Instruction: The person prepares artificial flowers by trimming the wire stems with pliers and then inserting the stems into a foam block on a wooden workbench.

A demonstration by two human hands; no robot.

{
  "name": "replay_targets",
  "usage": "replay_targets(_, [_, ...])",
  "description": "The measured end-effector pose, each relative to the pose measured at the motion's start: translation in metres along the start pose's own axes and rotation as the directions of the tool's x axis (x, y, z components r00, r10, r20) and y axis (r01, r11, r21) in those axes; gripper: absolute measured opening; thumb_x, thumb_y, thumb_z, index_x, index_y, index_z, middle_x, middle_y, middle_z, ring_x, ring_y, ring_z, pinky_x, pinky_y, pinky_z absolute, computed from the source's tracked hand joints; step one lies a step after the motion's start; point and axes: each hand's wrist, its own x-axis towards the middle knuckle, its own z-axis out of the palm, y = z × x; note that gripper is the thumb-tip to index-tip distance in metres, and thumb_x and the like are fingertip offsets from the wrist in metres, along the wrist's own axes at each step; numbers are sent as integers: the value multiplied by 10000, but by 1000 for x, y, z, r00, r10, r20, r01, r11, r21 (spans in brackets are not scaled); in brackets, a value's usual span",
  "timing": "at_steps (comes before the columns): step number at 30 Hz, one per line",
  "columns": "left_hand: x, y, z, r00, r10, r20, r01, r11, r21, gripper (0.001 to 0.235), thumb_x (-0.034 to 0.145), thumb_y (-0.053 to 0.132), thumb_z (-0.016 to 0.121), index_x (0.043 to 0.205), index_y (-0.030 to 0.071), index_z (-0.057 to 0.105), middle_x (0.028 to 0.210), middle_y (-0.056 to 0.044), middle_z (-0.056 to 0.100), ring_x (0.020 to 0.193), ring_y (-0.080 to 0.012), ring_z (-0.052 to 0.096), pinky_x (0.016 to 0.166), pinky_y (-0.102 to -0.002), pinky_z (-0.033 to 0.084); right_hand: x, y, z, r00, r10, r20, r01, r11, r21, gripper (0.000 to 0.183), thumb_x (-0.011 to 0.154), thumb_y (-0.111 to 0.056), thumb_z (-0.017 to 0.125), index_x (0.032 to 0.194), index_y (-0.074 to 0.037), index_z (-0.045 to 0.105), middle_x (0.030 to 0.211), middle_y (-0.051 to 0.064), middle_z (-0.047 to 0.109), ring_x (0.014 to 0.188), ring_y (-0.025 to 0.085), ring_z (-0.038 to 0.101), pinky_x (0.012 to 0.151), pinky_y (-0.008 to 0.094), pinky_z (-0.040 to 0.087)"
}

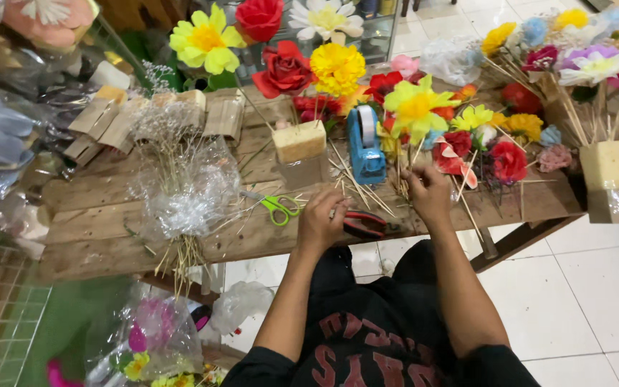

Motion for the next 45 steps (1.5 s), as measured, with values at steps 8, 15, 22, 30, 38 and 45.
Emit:
replay_targets(8, [-8, 8, 1, 982, -186, 43, 191, 951, -243, 260, 829, 110, 754, 1085, 61, 752, 1026, -161, 769, 1040, -373, 738, 906, -427, 582, -47, -18, 49, 961, -224, 160, 188, 959, 211, 91, 921, -104, 833, 909, -46, 764, 719, 144, 715, 693, 308, 712, 677, 414, 562])
replay_targets(15, [-11, -25, -13, 838, 473, -274, -233, 762, 605, 209, 818, 51, 854, 1011, 2, 791, 977, -167, 766, 956, -394, 778, 939, -500, 629, -64, -3, 74, 843, -480, 244, 464, 877, 123, 301, 893, -125, 822, 1188, -82, 779, 920, 199, 764, 912, 443, 739, 812, 498, 597])
replay_targets(22, [-38, -46, -36, 735, -496, -462, 414, 868, -274, 131, 1013, 171, 717, 910, 91, 731, 733, -73, 763, 743, -207, 757, 760, -336, 585, -9, 17, 25, 975, -203, -88, 170, 941, -292, 114, 1002, -225, 786, 1039, -117, 791, 894, 121, 749, 848, 344, 740, 707, 432, 598])
replay_targets(30, [-35, -79, -40, 726, -556, -404, 584, 809, -66, 128, 959, 233, 764, 949, 105, 766, 765, -159, 733, 791, -363, 745, 700, -425, 559, 36, 45, -58, 835, 515, -195, -502, 568, -652, 503, 954, -439, 659, 1218, -13, 701, 1080, 286, 738, 1035, 553, 726, 837, 701, 550])
replay_targets(38, [-42, -97, -30, 702, -461, -543, 581, 811, 64, 142, 981, 272, 744, 955, 136, 777, 753, -142, 728, 786, -394, 740, 672, -459, 572, 21, 53, -60, 906, 299, -301, -398, 845, -358, 285, 932, -260, 705, 1129, -71, 785, 900, 186, 749, 983, 459, 724, 834, 561, 560])
replay_targets(45, [-51, -108, -21, 659, -465, -592, 623, 777, 83, 162, 991, 327, 755, 931, 179, 783, 715, -105, 731, 757, -367, 746, 673, -436, 580, 27, 48, -48, 945, 141, -296, -276, 830, -485, 343, 1078, -220, 518, 1197, 15, 737, 956, 365, 736, 970, 588, 697, 888, 670, 519])
